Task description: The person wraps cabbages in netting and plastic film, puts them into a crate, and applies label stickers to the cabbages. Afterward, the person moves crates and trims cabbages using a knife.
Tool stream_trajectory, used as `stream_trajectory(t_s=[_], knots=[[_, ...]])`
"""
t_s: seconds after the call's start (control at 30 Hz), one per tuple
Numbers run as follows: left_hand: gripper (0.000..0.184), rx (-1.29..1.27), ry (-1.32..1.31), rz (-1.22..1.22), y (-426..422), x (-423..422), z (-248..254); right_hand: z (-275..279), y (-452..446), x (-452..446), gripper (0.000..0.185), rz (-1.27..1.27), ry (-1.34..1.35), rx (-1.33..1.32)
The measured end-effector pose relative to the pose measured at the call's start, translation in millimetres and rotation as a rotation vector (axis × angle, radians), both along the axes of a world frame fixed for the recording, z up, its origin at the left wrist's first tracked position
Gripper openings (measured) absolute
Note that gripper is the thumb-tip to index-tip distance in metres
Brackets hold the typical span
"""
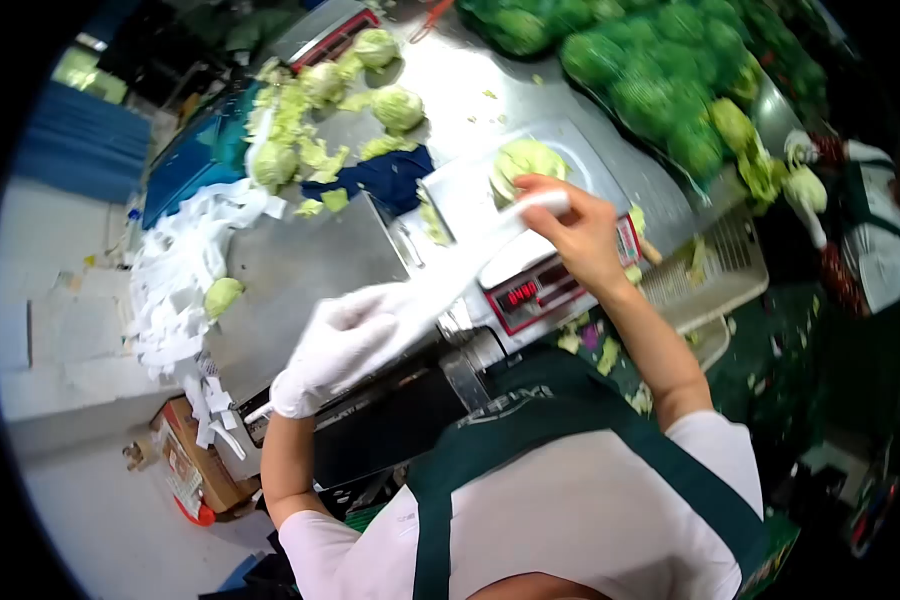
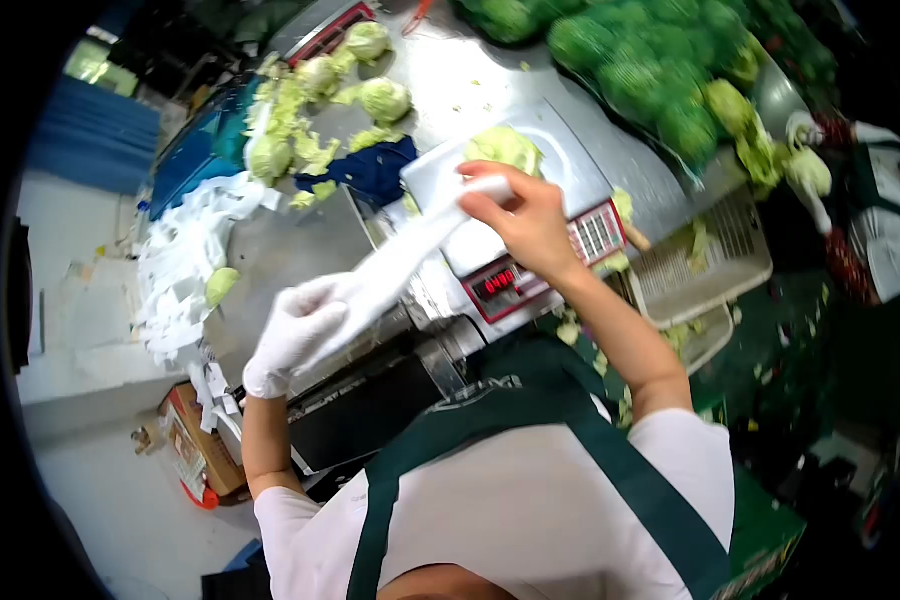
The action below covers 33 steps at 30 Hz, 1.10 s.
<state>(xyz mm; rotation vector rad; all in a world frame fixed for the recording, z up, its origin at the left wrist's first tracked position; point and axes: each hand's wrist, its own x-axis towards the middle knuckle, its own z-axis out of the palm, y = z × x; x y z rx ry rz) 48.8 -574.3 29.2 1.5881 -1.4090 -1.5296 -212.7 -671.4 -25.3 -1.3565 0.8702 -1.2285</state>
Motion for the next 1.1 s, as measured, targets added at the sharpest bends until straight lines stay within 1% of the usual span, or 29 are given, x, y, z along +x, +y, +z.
stream_trajectory(t_s=[0.03, 0.1, 0.13, 0.17, 0.23, 0.3, 0.33, 0.37, 0.4, 0.43, 0.47, 0.5, 0.53, 0.57, 0.6, 0.63, 0.67, 0.7, 0.73, 0.77, 0.8, 0.83, 0.9, 0.93, 0.97, 1.03, 1.07, 1.1], knots=[[0.035, 0.044, 0.016, -0.043, -5, -3, 0, -3, 0, -3, 0.019, -0.041, -0.073, -0.023], [0.035, 0.182, 0.003, -0.132, -16, -11, 7, -10, -5, -16, 0.019, -0.093, -0.131, 0.001], [0.035, 0.207, 0.075, -0.072, -20, -16, 8, -13, -8, -23, 0.019, -0.079, -0.138, 0.03], [0.034, 0.199, 0.079, -0.066, -25, -17, 7, -16, -13, -29, 0.018, -0.061, -0.145, 0.062], [0.034, 0.111, 0.004, -0.086, -34, -14, 0, -19, -23, -37, 0.017, -0.054, 0.027, -0.019], [0.03, 0.09, 0.019, 0.022, -38, -4, -8, -20, -40, -40, 0.017, -0.047, 0.065, 0.059], [0.028, 0.004, -0.017, 0.148, -41, 5, -12, -17, -54, -39, 0.02, 0.007, 0.029, 0.043], [0.026, -0.077, -0.055, 0.271, -44, 16, -21, -11, -69, -37, 0.022, 0.035, 0.06, 0.032], [0.024, -0.419, -0.212, 0.35, -46, 40, -54, -10, -87, -35, 0.025, 0.094, 0.118, 0.015], [0.023, -0.484, -0.449, 0.44, -48, 56, -51, -10, -106, -31, 0.028, 0.148, 0.178, -0.004], [0.02, -0.539, -0.633, 0.495, -51, 76, -57, -11, -128, -21, 0.036, 0.183, 0.292, -0.108], [0.018, -0.508, -0.753, 0.563, -53, 94, -60, -6, -148, -6, 0.043, 0.248, 0.418, -0.143], [0.018, -0.612, -0.835, 0.62, -53, 124, -83, -3, -168, 14, 0.051, 0.341, 0.459, -0.139], [0.02, -0.437, -1.07, 0.639, -54, 138, -86, -9, -191, 36, 0.056, 0.405, 0.496, -0.159], [0.019, -0.497, -1.132, 0.61, -50, 160, -102, -22, -216, 60, 0.066, 0.465, 0.527, -0.217], [0.019, -0.56, -1.191, 0.576, -49, 181, -123, -29, -237, 83, 0.078, 0.499, 0.704, -0.249], [0.018, -0.549, -1.212, 0.577, -49, 188, -138, -39, -255, 107, 0.089, 0.534, 0.851, -0.26], [0.018, -0.539, -1.232, 0.577, -47, 188, -149, -56, -274, 130, 0.09, 0.573, 0.883, -0.34], [0.017, -0.463, -1.298, 0.593, -46, 183, -156, -93, -302, 152, 0.096, 0.537, 0.916, -0.551], [0.018, -0.52, -1.284, 0.628, -49, 181, -155, -116, -322, 173, 0.102, 0.569, 1.026, -0.563], [0.018, -0.533, -1.239, 0.64, -48, 184, -158, -124, -330, 192, 0.111, 0.573, 1.19, -0.545], [0.019, -0.538, -1.196, 0.647, -43, 188, -161, -134, -332, 207, 0.111, 0.571, 1.2, -0.539], [0.019, -0.536, -1.189, 0.639, -44, 190, -160, -153, -340, 232, 0.117, 0.406, 1.391, -0.567], [0.02, -0.524, -1.193, 0.635, -44, 190, -160, -162, -344, 241, 0.117, 0.401, 1.419, -0.473], [0.02, -0.521, -1.191, 0.636, -44, 191, -160, -168, -352, 246, 0.117, 0.404, 1.421, -0.472], [0.02, -0.543, -1.143, 0.623, -44, 193, -160, -177, -370, 252, 0.107, 0.418, 1.272, -0.315], [0.02, -0.534, -1.137, 0.619, -44, 192, -160, -181, -378, 252, 0.1, 0.405, 1.235, -0.302], [0.019, -0.527, -1.143, 0.615, -43, 191, -159, -184, -384, 248, 0.099, 0.366, 1.21, -0.275]])
